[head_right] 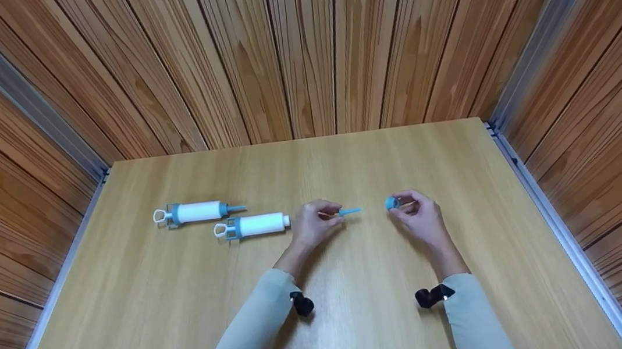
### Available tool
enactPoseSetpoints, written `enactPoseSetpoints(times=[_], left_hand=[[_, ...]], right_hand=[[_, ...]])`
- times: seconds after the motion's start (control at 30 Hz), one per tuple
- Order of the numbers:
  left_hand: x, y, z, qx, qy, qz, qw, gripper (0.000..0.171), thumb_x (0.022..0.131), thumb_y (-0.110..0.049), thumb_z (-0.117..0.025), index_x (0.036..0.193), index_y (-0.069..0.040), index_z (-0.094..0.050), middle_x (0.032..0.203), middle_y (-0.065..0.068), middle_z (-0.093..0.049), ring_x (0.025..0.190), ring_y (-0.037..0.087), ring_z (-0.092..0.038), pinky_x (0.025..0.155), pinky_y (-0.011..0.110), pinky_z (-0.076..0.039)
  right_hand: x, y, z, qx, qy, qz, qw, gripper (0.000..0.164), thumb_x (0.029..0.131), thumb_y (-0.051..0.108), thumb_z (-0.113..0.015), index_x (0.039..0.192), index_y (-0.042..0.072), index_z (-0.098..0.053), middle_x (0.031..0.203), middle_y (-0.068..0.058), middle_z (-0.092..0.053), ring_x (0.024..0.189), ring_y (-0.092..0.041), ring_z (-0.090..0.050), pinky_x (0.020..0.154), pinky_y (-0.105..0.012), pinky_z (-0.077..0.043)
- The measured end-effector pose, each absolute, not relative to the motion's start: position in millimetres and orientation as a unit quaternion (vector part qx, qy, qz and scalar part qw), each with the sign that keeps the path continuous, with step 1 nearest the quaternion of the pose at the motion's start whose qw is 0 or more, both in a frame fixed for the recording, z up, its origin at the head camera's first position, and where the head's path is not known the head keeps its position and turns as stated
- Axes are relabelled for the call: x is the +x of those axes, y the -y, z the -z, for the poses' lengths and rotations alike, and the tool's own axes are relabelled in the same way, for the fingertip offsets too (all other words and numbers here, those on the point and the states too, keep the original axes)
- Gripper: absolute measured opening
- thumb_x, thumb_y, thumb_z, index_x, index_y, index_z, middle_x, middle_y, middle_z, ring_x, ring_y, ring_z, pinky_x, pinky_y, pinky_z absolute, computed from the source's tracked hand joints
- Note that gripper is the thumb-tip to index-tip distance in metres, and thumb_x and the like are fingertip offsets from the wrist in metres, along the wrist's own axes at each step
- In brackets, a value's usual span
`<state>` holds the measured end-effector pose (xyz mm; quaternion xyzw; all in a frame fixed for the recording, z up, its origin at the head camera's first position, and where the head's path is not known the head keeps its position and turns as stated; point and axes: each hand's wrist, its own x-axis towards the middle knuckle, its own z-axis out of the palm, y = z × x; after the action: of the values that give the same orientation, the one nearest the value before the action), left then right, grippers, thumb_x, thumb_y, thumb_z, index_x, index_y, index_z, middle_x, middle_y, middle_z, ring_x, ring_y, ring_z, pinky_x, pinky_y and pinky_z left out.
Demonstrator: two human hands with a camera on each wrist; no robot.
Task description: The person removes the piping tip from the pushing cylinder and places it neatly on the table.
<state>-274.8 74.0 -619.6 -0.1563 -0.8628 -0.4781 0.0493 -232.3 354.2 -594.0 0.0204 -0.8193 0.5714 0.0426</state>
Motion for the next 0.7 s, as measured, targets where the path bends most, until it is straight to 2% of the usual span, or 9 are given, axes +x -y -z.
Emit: enactPoseSetpoints(times=[0.17, 0.27, 0.5, 0.7], left_hand=[[-276, -78, 624, -0.147, 0.875, 0.459, 0.052, 0.021, 0.093, -0.012, -0.093, 0.114, -0.014, -0.089, 0.106, -0.001, -0.089, 0.094, 0.007, -0.081, 0.085, 0.021, -0.065], [-270, -76, 616, -0.141, 0.875, 0.462, 0.037, 0.022, 0.093, -0.012, -0.093, 0.114, -0.012, -0.089, 0.108, 0.001, -0.089, 0.097, 0.009, -0.082, 0.089, 0.022, -0.065], [-263, -72, 609, -0.124, 0.876, 0.466, 0.005, 0.023, 0.094, -0.009, -0.091, 0.117, -0.010, -0.088, 0.114, 0.005, -0.088, 0.105, 0.014, -0.082, 0.096, 0.026, -0.065], [-263, -71, 609, -0.117, 0.875, 0.469, -0.007, 0.023, 0.095, -0.009, -0.091, 0.118, -0.010, -0.087, 0.114, 0.005, -0.088, 0.105, 0.016, -0.082, 0.096, 0.029, -0.065]], right_hand=[[-231, -357, 596, 0.027, 0.838, -0.544, 0.032, 0.038, 0.104, 0.001, -0.078, 0.139, -0.009, -0.068, 0.122, -0.018, -0.075, 0.088, 0.001, -0.069, 0.080, -0.014, -0.060], [-230, -359, 597, 0.035, 0.850, -0.525, 0.024, 0.038, 0.105, 0.002, -0.077, 0.140, -0.008, -0.068, 0.127, -0.029, -0.072, 0.090, 0.001, -0.067, 0.081, -0.013, -0.058], [-228, -360, 597, 0.034, 0.861, -0.507, 0.014, 0.038, 0.105, 0.004, -0.077, 0.141, -0.006, -0.069, 0.129, -0.029, -0.070, 0.092, 0.001, -0.064, 0.082, -0.012, -0.055], [-230, -361, 599, 0.036, 0.864, -0.501, 0.009, 0.038, 0.104, 0.000, -0.077, 0.140, -0.008, -0.069, 0.127, -0.031, -0.070, 0.088, 0.002, -0.064, 0.079, -0.012, -0.054]])
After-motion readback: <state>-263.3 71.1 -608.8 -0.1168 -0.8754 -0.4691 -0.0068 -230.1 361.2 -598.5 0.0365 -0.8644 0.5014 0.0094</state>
